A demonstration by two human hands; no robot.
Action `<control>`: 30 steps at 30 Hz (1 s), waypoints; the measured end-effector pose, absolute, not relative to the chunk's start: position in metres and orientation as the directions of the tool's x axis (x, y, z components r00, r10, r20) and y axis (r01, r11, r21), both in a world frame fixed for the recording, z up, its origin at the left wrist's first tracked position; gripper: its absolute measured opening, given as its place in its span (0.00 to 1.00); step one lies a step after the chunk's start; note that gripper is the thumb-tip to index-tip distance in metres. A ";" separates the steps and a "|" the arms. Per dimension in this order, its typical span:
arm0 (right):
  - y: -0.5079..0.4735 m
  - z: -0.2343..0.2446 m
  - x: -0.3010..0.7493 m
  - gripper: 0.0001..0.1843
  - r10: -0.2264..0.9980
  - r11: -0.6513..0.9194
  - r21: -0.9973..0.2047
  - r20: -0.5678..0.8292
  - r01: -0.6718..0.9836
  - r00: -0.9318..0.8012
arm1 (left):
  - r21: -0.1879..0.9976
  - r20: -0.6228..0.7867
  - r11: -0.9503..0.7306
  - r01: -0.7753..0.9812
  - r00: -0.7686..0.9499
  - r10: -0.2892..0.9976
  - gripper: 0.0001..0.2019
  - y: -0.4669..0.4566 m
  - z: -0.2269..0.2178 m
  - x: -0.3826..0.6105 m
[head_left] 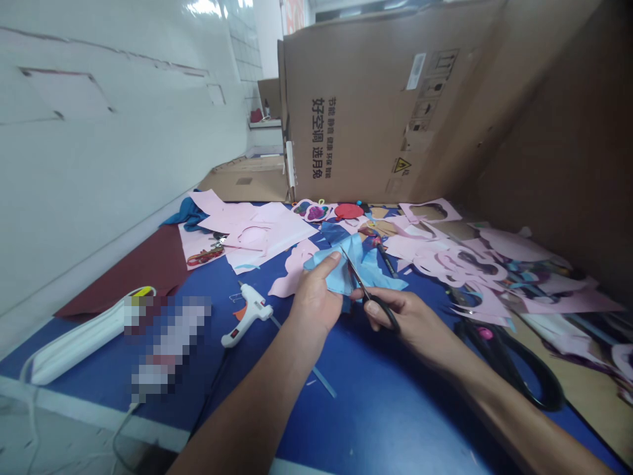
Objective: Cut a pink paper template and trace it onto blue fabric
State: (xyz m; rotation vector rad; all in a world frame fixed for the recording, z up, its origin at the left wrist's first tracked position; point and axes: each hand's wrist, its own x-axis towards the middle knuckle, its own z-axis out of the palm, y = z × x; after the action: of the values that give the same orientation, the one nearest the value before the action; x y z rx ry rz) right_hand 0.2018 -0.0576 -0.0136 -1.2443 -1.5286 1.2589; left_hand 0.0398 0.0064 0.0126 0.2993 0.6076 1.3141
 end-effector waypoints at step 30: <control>-0.061 -0.022 0.197 0.35 0.978 0.051 -0.989 0.021 0.138 -0.210 | 0.513 -0.283 0.256 -0.819 0.120 0.952 0.11 -0.006 0.019 0.044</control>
State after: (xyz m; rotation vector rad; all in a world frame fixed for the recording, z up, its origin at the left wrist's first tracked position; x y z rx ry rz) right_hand 0.1975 -0.0611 -0.0217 -1.1808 -1.4886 1.2626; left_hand 0.0438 -0.0062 0.0194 0.2542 0.6258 1.3136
